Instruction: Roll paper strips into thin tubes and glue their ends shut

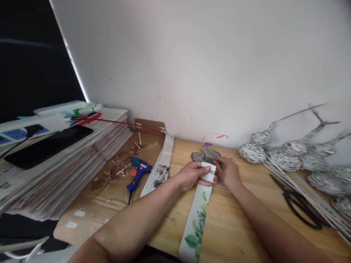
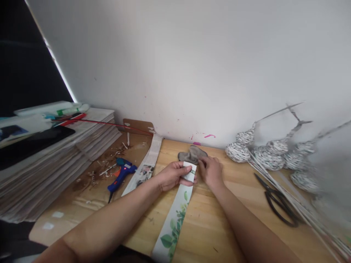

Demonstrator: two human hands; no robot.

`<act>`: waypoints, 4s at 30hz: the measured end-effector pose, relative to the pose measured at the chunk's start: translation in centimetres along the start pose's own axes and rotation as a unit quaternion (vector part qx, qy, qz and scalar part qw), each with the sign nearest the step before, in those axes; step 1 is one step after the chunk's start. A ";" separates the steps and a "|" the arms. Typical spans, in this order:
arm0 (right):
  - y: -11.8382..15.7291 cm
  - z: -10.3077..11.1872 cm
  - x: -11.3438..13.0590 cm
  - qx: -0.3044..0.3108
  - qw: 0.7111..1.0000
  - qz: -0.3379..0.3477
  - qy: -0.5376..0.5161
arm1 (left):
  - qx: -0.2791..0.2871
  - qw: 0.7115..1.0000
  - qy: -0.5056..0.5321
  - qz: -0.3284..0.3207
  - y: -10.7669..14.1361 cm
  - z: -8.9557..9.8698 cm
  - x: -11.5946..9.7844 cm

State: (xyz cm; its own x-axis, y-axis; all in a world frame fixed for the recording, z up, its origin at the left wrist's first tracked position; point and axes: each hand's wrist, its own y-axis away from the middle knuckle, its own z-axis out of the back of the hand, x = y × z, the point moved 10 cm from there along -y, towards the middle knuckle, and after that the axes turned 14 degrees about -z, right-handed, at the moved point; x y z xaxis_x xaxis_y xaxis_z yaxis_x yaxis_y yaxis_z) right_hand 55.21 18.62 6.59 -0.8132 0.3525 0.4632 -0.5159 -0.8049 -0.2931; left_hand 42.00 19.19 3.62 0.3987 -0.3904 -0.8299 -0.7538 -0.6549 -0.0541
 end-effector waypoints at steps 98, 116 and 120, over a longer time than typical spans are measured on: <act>2.5 -3.4 1.8 0.302 0.769 -0.184 -0.532 | -0.071 0.969 -0.236 -0.025 -0.1 2.8 -0.7; 2.9 -3.9 2.4 0.372 0.763 -0.133 -0.511 | -0.099 0.978 -0.181 0.019 0.4 2.5 -0.9; 2.7 -4.0 2.1 0.362 0.778 -0.129 -0.497 | -0.102 0.973 -0.204 0.016 0.4 2.7 -1.0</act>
State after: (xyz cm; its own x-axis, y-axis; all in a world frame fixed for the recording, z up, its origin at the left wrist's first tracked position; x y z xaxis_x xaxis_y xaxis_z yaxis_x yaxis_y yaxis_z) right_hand 50.97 19.08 3.42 0.0881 0.2925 0.9522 -0.0471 -0.9536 0.2973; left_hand 39.85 21.07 2.91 0.1037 -0.1510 -0.9831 -0.6264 -0.7777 0.0534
